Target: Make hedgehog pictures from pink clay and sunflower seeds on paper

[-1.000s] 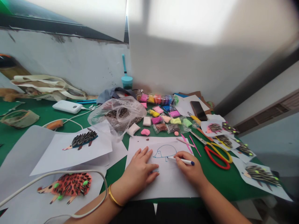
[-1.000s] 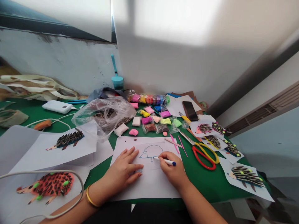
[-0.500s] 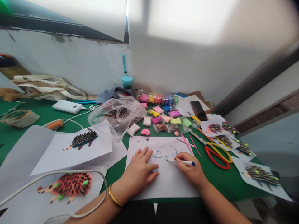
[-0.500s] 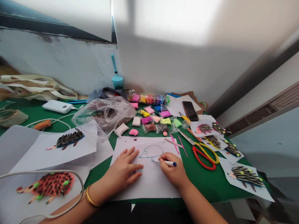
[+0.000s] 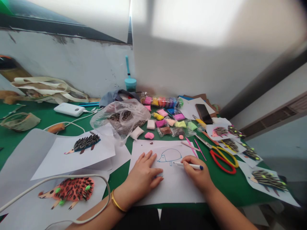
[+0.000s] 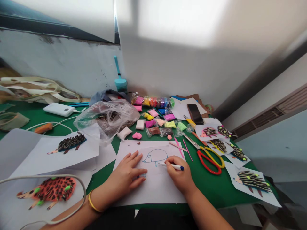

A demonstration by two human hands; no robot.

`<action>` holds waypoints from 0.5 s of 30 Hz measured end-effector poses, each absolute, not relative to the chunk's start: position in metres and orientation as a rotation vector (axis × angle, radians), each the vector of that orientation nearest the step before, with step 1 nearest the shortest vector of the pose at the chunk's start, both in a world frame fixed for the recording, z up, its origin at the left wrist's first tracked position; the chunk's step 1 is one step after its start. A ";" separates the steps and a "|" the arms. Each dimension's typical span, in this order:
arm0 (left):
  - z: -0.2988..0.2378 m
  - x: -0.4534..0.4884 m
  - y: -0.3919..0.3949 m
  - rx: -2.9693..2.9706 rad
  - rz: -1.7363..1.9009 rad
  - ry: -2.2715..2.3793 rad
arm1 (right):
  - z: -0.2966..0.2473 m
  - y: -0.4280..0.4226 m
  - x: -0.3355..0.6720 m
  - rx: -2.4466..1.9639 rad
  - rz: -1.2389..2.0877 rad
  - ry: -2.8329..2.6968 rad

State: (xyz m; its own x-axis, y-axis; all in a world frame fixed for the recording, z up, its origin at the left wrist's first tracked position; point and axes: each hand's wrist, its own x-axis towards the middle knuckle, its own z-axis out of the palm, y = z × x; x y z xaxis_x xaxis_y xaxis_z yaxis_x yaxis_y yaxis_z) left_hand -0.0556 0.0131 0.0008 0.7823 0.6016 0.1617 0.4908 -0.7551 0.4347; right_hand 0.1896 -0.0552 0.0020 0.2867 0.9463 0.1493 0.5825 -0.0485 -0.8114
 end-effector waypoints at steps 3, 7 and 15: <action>0.001 -0.055 0.013 2.601 0.414 0.829 | 0.001 -0.054 0.191 -1.776 0.543 -1.374; 0.002 -0.055 0.013 2.607 0.414 0.826 | 0.002 -0.054 0.193 -1.804 0.529 -1.337; 0.002 -0.056 0.013 2.610 0.444 0.827 | 0.002 -0.054 0.198 -1.791 0.537 -1.302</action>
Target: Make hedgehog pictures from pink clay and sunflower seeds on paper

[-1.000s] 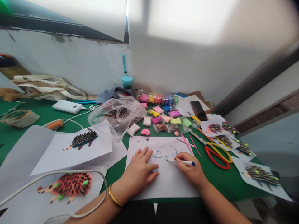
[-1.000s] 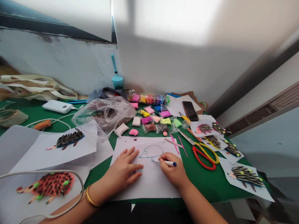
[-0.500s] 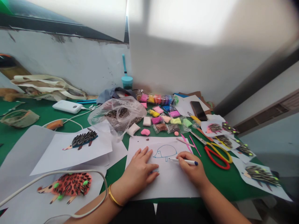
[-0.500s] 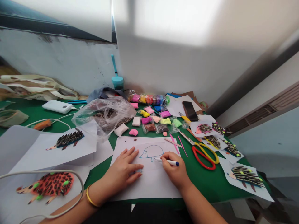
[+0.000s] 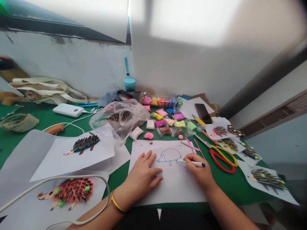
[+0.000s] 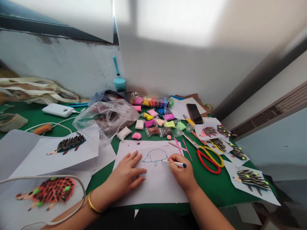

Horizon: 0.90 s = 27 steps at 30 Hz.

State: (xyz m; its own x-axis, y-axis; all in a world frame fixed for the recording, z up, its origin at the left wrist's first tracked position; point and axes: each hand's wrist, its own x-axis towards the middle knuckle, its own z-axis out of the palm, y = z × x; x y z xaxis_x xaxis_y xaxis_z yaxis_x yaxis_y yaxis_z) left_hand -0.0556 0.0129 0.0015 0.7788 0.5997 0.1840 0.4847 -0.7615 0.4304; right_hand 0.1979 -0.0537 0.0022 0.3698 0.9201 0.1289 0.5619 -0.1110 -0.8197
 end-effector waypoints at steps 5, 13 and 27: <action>0.000 -0.055 0.014 2.616 0.443 0.840 | 0.001 -0.054 0.197 -1.771 0.553 -1.367; 0.000 -0.056 0.014 2.620 0.482 0.852 | 0.000 -0.054 0.197 -1.718 0.599 -1.460; -0.001 -0.056 0.013 2.627 0.508 0.861 | -0.001 -0.054 0.195 -1.647 0.628 -1.524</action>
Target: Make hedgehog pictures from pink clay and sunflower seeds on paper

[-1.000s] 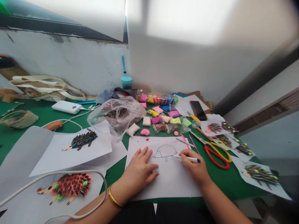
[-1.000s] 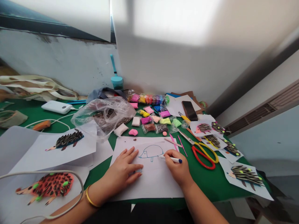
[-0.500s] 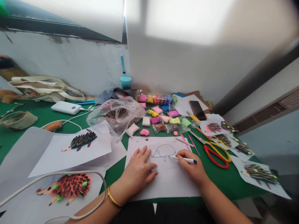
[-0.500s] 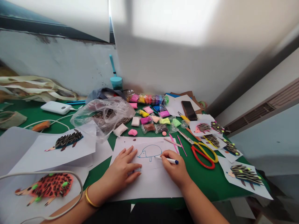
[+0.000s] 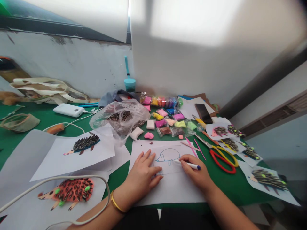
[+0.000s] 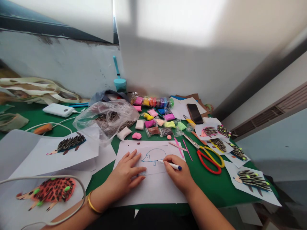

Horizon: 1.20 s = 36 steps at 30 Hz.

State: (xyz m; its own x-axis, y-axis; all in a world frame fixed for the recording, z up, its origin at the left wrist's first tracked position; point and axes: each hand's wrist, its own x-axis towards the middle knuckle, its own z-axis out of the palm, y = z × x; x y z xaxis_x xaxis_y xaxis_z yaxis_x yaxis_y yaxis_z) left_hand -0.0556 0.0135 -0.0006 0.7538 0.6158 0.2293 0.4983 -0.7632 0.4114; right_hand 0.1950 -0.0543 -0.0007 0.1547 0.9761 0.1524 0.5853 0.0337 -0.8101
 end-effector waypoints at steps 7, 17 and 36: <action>0.000 -0.056 0.013 2.632 0.495 0.843 | 0.001 -0.054 0.194 -1.657 0.651 -1.512; 0.000 -0.055 0.013 2.626 0.467 0.852 | -0.001 -0.055 0.195 -1.642 0.653 -1.511; -0.002 -0.056 0.013 2.625 0.490 0.847 | -0.001 -0.054 0.194 -1.673 0.567 -1.477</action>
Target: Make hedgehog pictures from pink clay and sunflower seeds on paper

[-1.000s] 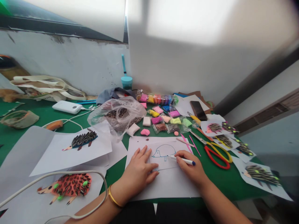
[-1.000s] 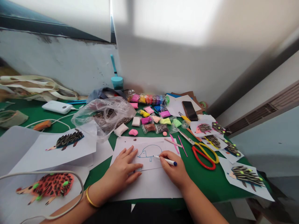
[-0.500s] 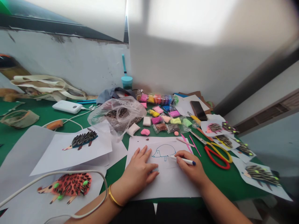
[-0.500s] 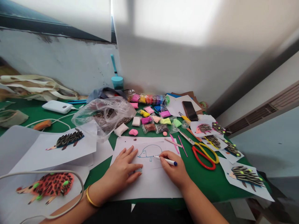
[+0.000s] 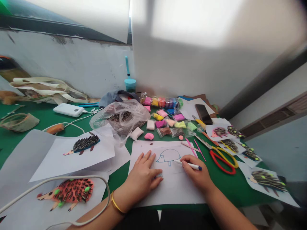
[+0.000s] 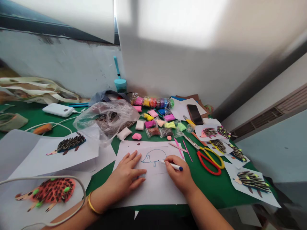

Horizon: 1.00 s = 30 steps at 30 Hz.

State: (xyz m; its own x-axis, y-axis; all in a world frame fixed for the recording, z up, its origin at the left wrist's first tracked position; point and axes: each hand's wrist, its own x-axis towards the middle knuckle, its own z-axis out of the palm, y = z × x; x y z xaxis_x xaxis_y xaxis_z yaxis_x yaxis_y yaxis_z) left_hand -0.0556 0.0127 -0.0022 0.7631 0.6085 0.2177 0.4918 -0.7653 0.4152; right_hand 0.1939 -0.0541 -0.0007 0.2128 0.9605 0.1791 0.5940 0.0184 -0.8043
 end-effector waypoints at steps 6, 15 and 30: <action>-0.002 -0.056 0.013 2.626 0.499 0.842 | -0.002 -0.053 0.194 -1.755 0.485 -1.432; -0.002 -0.056 0.013 2.622 0.480 0.848 | -0.001 -0.052 0.195 -1.769 0.495 -1.431; 0.000 -0.055 0.012 2.620 0.450 0.855 | -0.001 -0.052 0.195 -1.806 0.526 -1.419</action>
